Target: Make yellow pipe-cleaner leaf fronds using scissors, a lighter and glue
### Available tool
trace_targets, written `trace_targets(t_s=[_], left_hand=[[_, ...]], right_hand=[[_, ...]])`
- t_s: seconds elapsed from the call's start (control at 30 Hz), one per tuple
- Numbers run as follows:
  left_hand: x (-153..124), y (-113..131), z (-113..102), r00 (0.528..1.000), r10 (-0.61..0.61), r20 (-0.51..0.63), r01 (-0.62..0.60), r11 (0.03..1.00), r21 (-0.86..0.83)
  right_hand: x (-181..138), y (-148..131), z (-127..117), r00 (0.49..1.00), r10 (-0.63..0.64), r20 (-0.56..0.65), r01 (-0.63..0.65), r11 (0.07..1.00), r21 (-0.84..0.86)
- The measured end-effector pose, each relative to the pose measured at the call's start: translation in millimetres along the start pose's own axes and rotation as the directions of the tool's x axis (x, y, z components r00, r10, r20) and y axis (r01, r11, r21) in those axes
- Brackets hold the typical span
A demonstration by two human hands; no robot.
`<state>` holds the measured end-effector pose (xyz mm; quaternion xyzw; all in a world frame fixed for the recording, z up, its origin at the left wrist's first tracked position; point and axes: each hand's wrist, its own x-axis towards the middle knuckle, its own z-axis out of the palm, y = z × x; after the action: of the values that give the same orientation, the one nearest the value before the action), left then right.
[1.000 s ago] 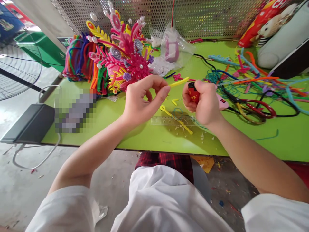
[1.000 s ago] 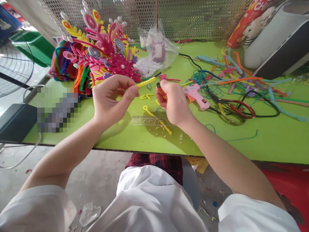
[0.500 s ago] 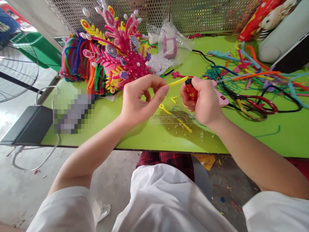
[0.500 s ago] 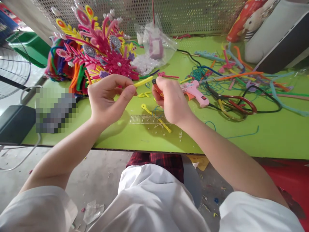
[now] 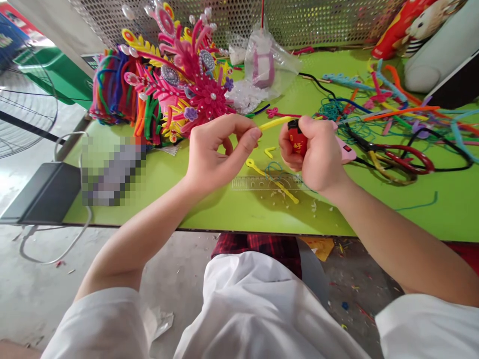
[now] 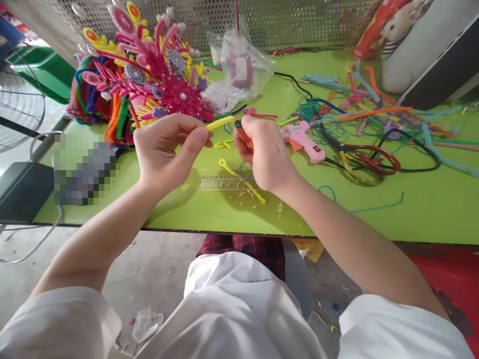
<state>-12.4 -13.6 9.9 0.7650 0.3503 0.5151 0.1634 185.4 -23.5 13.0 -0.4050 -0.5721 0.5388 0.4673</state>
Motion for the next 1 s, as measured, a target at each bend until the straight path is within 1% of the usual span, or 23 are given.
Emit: trace_targets(t_s=[0.07,0.13,0.23,0.3,0.5,0.53,0.57,0.6,0.63,0.67,0.7,0.73,0.77,0.8,0.87,0.93,1.0], left_hand=[[0.0,-0.1,0.1,1.0,0.01,-0.009,-0.01,1.0,-0.006],[0.1,-0.6,0.2,0.999,0.024,-0.024,-0.024,1.0,-0.014],[0.6,-1.1,0.4,0.999,0.039,-0.033,-0.039,0.999,-0.015],[1.2,-1.2,0.6,0.999,0.039,-0.031,-0.039,0.999,-0.017],[3.0,-2.5,1.3,0.997,0.074,-0.038,-0.075,0.997,-0.027],[3.3,-2.8,1.2,0.997,0.074,-0.034,-0.075,0.997,-0.026],[3.5,-3.1,1.1,0.997,0.072,-0.028,-0.073,0.997,-0.024],[3.8,-3.3,1.0,0.997,0.069,-0.022,-0.07,0.997,-0.021],[4.1,-3.4,0.9,0.998,0.067,-0.014,-0.067,0.998,-0.015],[4.4,-3.4,0.8,0.998,0.067,-0.004,-0.067,0.998,-0.005],[4.7,-3.4,0.7,0.997,0.071,0.006,-0.071,0.997,0.005],[5.0,-3.3,0.7,0.997,0.08,0.016,-0.081,0.997,0.014],[5.3,-3.3,0.8,0.995,0.093,0.024,-0.093,0.995,0.02],[5.5,-3.4,1.0,0.994,0.107,0.027,-0.107,0.994,0.021],[5.7,-3.8,1.5,0.991,0.128,0.023,-0.129,0.992,0.013],[5.6,-4.4,2.1,0.991,0.136,0.011,-0.136,0.991,0.011],[5.4,-4.9,2.8,0.99,0.143,-0.003,-0.143,0.99,0.022]], right_hand=[[-1.1,1.8,0.1,1.0,0.015,-0.019,-0.015,1.0,0.006],[-1.5,3.9,-0.4,1.0,-0.004,-0.019,0.004,1.0,-0.014],[-0.4,7.1,-1.3,0.995,-0.098,0.027,0.1,0.991,-0.085],[0.8,9.1,-0.8,0.989,-0.147,0.026,0.149,0.983,-0.105],[4.5,13.5,0.9,0.982,-0.183,-0.042,0.176,0.976,-0.126],[5.4,13.1,-0.2,0.975,-0.215,-0.063,0.203,0.967,-0.152],[6.4,12.3,-1.9,0.957,-0.277,-0.091,0.254,0.945,-0.204],[7.4,10.9,-4.3,0.923,-0.365,-0.117,0.321,0.903,-0.287],[8.4,9.1,-7.2,0.876,-0.467,-0.123,0.39,0.834,-0.391],[9.3,7.2,-10.4,0.824,-0.56,-0.087,0.451,0.741,-0.498],[10.0,5.3,-13.8,0.776,-0.631,-0.02,0.501,0.635,-0.588],[10.5,3.8,-16.8,0.739,-0.671,0.064,0.54,0.533,-0.652],[10.8,2.9,-19.3,0.714,-0.684,0.149,0.572,0.447,-0.687],[10.7,2.7,-21.2,0.699,-0.681,0.219,0.597,0.387,-0.702],[10.0,4.0,-22.6,0.679,-0.673,0.292,0.621,0.316,-0.717],[8.6,6.6,-22.0,0.677,-0.671,0.303,0.613,0.286,-0.737],[6.9,9.0,-20.9,0.688,-0.664,0.294,0.584,0.265,-0.767]])
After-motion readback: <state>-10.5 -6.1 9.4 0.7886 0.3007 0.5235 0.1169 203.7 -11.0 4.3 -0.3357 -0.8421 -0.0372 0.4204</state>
